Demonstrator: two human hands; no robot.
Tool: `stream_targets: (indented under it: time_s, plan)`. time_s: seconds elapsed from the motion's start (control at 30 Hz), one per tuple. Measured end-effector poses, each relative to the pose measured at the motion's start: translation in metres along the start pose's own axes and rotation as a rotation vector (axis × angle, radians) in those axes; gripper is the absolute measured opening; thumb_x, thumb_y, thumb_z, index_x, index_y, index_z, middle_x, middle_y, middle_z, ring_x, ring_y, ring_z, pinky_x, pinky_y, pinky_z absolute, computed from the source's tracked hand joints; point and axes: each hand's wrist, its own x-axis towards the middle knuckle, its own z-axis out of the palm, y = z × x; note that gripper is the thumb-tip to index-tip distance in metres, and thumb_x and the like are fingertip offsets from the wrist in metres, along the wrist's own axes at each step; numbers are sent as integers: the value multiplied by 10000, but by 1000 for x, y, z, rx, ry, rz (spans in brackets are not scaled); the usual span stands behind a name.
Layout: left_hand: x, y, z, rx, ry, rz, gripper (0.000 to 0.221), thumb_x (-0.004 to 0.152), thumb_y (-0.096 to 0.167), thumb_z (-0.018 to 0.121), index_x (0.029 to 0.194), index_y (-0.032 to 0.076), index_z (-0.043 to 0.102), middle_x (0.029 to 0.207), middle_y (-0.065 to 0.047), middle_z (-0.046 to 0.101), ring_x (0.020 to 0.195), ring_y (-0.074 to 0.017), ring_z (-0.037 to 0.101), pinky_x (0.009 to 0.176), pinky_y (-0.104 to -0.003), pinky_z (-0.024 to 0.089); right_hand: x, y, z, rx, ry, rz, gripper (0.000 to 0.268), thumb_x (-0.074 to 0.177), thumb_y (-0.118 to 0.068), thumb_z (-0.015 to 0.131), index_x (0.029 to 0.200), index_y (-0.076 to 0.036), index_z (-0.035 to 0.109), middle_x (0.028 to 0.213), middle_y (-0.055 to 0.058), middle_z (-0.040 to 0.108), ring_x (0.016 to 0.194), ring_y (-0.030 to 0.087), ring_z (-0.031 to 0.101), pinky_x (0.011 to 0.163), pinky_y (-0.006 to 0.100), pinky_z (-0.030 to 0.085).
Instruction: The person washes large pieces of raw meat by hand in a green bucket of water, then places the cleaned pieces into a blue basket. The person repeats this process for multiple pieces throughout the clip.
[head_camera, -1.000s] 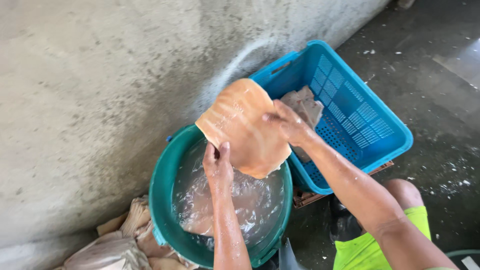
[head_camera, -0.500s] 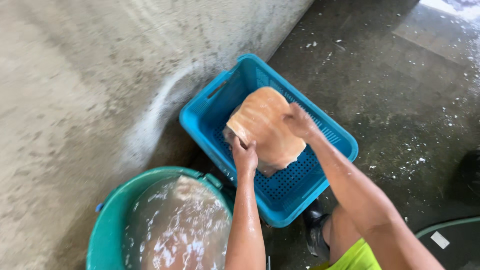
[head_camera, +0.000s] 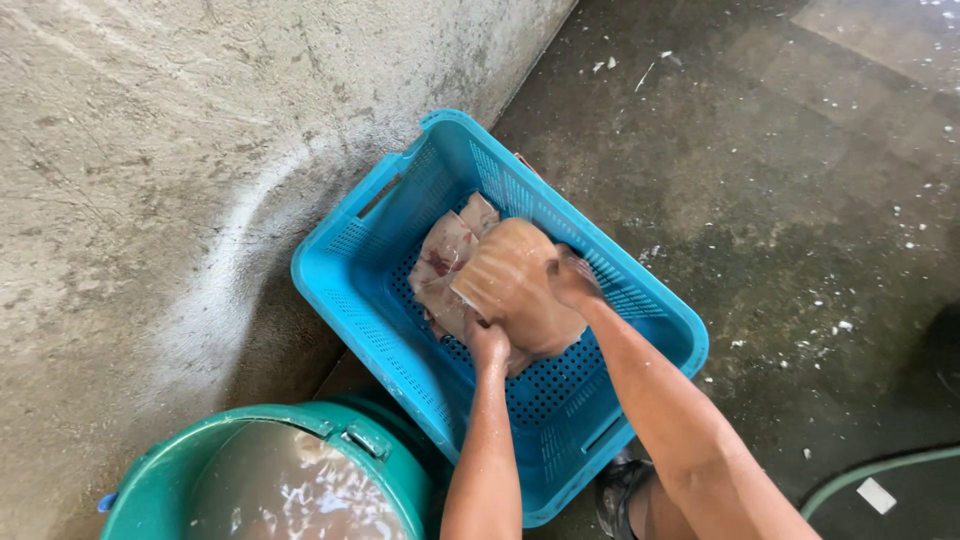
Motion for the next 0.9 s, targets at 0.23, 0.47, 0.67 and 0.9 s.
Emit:
stream_targets:
  time_s: [0.23, 0.47, 0.67, 0.9]
  plan:
    - [10, -32, 3, -63, -115, -88, 768, 804, -10, 713, 1502, 2, 393, 1320, -196, 602, 1154, -270, 580, 966, -359, 483, -12, -23, -6, -107, -73, 19, 621, 965, -222, 494, 1534, -38, 327, 1470, 304, 455, 1367, 453, 453, 1140, 530, 364]
    - [4, -5, 8, 323, -195, 82, 1062, 724, 18, 836, 1553, -42, 176, 1587, -258, 339, 1482, -328, 326, 1207, -366, 263, -44, -52, -15, -280, -99, 74, 757, 879, -161, 552, 1562, -62, 240, 1620, 227, 266, 1446, 444, 363, 1161, 526, 353]
    - [-15, 34, 10, 343, -230, -45, 1031, 824, 141, 816, 1586, 19, 131, 1606, -287, 273, 1501, -367, 273, 1205, -383, 261, -51, -60, -23, -157, -106, -140, 554, 876, -205, 640, 1379, 6, 539, 1293, 295, 603, 1225, 427, 609, 1056, 475, 489]
    - [-22, 84, -23, 88, -95, 404, 779, 936, -28, 544, 1635, -2, 202, 1624, -280, 385, 1466, -358, 441, 1188, -402, 380, -94, -137, -29, 222, -78, -475, 368, 870, -203, 634, 1169, 6, 688, 1085, 214, 739, 1036, 331, 731, 893, 425, 558]
